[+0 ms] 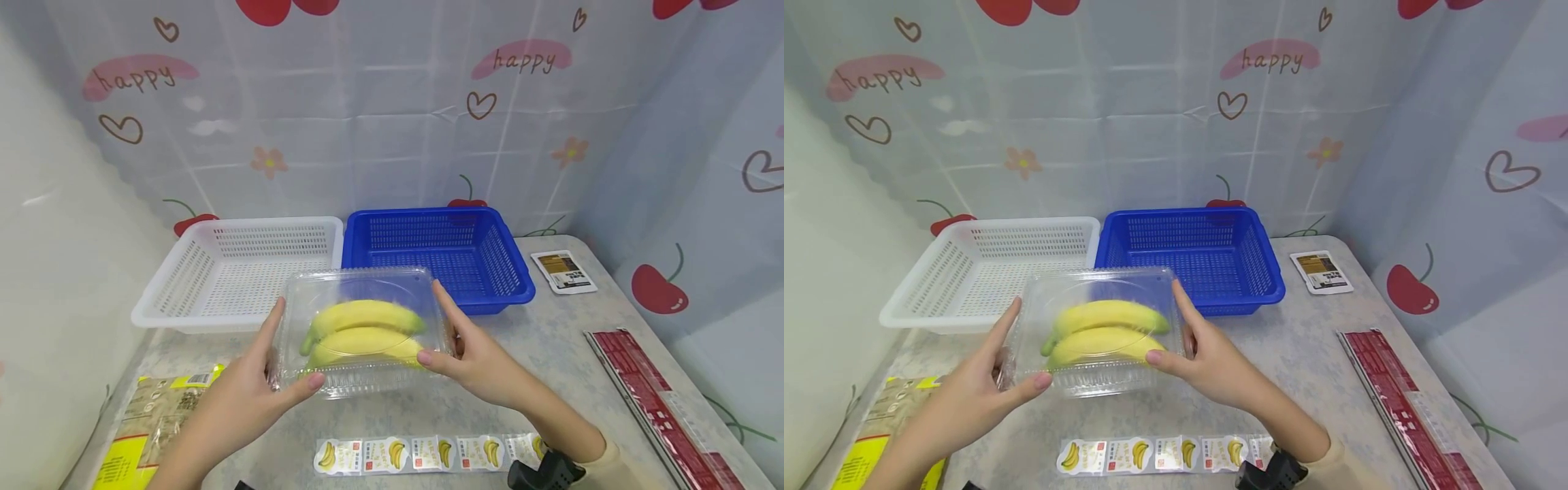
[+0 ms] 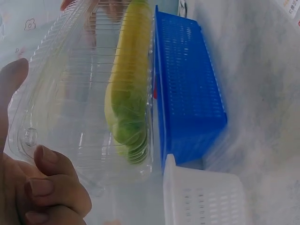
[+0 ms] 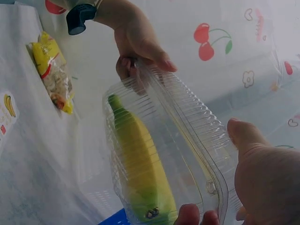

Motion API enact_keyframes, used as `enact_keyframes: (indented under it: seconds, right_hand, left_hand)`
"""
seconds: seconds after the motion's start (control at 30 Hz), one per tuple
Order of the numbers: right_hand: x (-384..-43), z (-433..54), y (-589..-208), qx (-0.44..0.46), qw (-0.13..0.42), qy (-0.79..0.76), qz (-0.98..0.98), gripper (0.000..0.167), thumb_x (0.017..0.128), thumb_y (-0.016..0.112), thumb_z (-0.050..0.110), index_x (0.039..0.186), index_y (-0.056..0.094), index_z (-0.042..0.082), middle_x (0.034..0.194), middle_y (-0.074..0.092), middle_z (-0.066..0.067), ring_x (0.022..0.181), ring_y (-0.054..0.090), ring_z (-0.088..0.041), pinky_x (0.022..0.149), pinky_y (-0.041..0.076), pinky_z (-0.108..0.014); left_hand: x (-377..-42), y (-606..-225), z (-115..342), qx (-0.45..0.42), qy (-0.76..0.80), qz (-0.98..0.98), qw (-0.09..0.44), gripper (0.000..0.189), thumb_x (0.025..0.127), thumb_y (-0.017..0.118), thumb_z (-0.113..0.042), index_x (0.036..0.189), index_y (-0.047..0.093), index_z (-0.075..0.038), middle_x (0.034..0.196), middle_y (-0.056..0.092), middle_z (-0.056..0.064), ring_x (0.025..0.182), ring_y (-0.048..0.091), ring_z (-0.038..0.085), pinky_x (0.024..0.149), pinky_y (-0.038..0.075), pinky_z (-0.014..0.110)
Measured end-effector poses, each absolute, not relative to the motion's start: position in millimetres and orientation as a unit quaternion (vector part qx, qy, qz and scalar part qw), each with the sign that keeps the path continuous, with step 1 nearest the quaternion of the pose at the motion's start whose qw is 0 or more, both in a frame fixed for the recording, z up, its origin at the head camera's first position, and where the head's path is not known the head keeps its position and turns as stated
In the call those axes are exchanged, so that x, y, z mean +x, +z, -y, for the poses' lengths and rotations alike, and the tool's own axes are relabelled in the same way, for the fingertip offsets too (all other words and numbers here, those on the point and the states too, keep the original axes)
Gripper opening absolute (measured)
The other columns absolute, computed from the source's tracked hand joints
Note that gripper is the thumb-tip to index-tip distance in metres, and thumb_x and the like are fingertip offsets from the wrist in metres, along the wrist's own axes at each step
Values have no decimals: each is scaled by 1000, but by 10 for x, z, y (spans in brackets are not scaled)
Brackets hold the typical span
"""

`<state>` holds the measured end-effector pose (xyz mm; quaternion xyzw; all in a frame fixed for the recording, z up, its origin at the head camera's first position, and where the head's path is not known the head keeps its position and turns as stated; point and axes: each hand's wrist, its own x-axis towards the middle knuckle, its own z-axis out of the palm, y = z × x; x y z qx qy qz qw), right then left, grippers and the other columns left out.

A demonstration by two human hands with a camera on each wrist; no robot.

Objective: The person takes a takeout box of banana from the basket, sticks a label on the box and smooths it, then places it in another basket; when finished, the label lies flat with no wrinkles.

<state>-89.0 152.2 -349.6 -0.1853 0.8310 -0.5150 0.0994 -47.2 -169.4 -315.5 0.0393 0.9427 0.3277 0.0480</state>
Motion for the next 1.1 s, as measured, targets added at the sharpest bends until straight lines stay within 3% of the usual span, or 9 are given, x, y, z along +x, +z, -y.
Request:
enact_keyframes:
  seconds: [0.33, 1.1]
  right_hand:
    - [-753, -1645, -3642, -194, 114, -513, -828, 99, 91, 73, 32, 157, 0, 43, 75, 37, -5, 56, 31, -8, 48, 36, -26]
    - [-561, -1993, -4009, -185, 111, -533, -818, 98, 91, 73, 19, 160, 5, 34, 77, 34, -4, 56, 28, -4, 46, 33, -26]
  left_hand:
    - [-378, -3243, 1665, 61, 304, -949, 58, 113, 74, 71, -72, 158, 2, -42, 63, 43, -8, 49, 31, 4, 44, 32, 23]
    - [-354, -3640, 1388, 68, 323, -934, 137, 117, 72, 72, -71, 159, 2, -37, 61, 50, -11, 49, 39, 3, 46, 36, 23]
